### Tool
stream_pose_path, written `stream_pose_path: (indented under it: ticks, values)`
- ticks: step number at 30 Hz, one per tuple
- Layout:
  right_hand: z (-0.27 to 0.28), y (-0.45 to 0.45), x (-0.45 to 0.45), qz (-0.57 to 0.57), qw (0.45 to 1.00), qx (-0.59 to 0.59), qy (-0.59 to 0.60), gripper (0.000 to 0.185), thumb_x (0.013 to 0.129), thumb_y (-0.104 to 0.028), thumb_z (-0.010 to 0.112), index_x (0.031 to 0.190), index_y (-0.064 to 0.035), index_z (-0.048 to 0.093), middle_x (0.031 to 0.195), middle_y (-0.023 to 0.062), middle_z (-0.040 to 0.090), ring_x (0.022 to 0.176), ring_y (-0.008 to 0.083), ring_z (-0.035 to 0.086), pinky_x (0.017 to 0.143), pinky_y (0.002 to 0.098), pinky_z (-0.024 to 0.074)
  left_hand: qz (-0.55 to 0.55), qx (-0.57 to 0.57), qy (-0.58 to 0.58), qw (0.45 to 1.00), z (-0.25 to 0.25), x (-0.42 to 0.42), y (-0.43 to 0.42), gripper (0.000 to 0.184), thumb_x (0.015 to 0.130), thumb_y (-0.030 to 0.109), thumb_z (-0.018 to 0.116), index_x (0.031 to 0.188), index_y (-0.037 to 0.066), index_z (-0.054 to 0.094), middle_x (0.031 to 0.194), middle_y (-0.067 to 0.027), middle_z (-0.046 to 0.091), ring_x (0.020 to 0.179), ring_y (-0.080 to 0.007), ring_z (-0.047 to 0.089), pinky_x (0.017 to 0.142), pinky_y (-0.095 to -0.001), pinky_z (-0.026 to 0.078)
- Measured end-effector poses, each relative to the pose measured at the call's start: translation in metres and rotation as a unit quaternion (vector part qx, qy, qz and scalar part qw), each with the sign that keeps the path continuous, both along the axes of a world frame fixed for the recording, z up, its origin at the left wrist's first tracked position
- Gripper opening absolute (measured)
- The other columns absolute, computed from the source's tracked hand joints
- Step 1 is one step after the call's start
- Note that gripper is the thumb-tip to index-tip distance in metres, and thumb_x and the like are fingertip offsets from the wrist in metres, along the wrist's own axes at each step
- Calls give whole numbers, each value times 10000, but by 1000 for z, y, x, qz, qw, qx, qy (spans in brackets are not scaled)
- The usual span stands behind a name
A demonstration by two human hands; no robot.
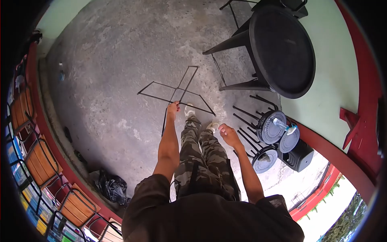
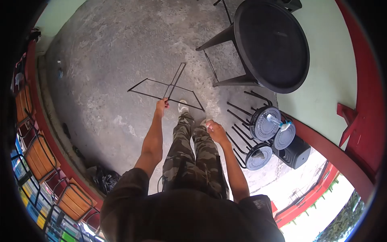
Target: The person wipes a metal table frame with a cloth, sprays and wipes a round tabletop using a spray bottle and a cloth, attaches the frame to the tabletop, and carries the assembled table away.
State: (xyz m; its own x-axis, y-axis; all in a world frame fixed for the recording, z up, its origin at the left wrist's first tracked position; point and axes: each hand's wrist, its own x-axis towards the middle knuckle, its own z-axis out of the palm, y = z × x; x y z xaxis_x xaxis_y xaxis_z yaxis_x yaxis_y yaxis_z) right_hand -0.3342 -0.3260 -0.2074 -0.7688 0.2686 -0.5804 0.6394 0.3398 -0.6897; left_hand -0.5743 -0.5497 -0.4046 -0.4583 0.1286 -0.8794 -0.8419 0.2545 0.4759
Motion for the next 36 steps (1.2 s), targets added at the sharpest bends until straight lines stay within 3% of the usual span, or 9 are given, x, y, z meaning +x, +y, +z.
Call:
stream_pose_path:
  ticks: [8, 11, 14, 19, 23, 27, 28, 29, 36]
  values:
    - [9, 13, -28, -15, 999, -39, -25, 204, 864, -54, 562, 1066, -61, 596, 905, 138, 678, 800, 263, 660, 760, 360, 522, -48, -102, -17, 993, -41, -18, -11, 321, 905, 351, 603, 1004, 53, 666, 874, -63, 636, 764, -204, 645, 683, -382, 493]
    - [12, 17, -31, -3, 999, -48, -17, 200, 867, -48, 561, 1065, -58, 595, 908, 134, 678, 803, 258, 657, 771, 354, 521, -82, -149, -8, 985, -48, -20, -26, 397, 915, 394, 585, 986, 21, 702, 964, -126, 706, 859, -264, 685, 708, -395, 516]
    - [21, 23, -31, 2, 998, -62, -24, 205, 871, -41, 561, 1074, -52, 594, 912, 122, 680, 810, 243, 657, 781, 345, 520, -213, -201, 34, 956, -52, -24, -37, 405, 890, 361, 623, 1115, 27, 662, 1062, -121, 687, 1039, -266, 632, 830, -406, 488]
    - [16, 58, -7, -97, 980, -170, 25, 219, 894, -51, 544, 1107, -41, 592, 972, 86, 688, 837, 185, 657, 790, 321, 521, -220, -282, 169, 918, 43, -9, -17, 336, 850, 301, 640, 1098, 77, 679, 1138, -163, 691, 1092, -327, 646, 920, -400, 490]
    - [52, 114, 0, -324, 919, -213, 78, 274, 938, -199, 536, 1177, -67, 557, 1012, 89, 681, 875, 191, 661, 791, 329, 519, -242, -210, 216, 922, 81, 17, -3, 309, 830, 290, 619, 1045, 80, 690, 1022, -176, 711, 1024, -368, 659, 877, -419, 501]
    - [76, 189, 12, -536, 767, -279, 216, 292, 938, -279, 587, 1165, -97, 557, 1049, 103, 660, 857, 243, 665, 808, 383, 537, -212, -111, 190, 952, 114, 47, 24, 243, 839, 228, 618, 1004, 74, 706, 966, -144, 719, 936, -297, 665, 820, -371, 489]
    - [74, 211, 16, -564, 733, -290, 246, 299, 933, -285, 606, 1165, -104, 552, 1048, 104, 653, 850, 255, 665, 809, 397, 540, -199, -94, 237, 946, 136, 58, 39, 200, 859, 131, 567, 1002, 56, 685, 871, -47, 673, 789, -186, 619, 739, -342, 487]
    - [72, 229, 17, -591, 697, -300, 274, 308, 928, -291, 625, 1165, -111, 547, 1048, 104, 645, 844, 268, 666, 811, 411, 544, -188, -54, 181, 964, 124, 62, 44, 236, 865, 132, 541, 1057, 86, 669, 914, -49, 682, 795, -161, 630, 731, -344, 476]
    - [63, 303, -7, -610, 703, -298, 210, 306, 843, -213, 759, 1031, -92, 550, 819, 29, 560, 701, 204, 614, 716, 425, 580, -191, 111, 85, 972, 246, 105, 169, 290, 880, 152, 527, 1150, 119, 626, 996, -57, 709, 814, -172, 675, 734, -316, 462]
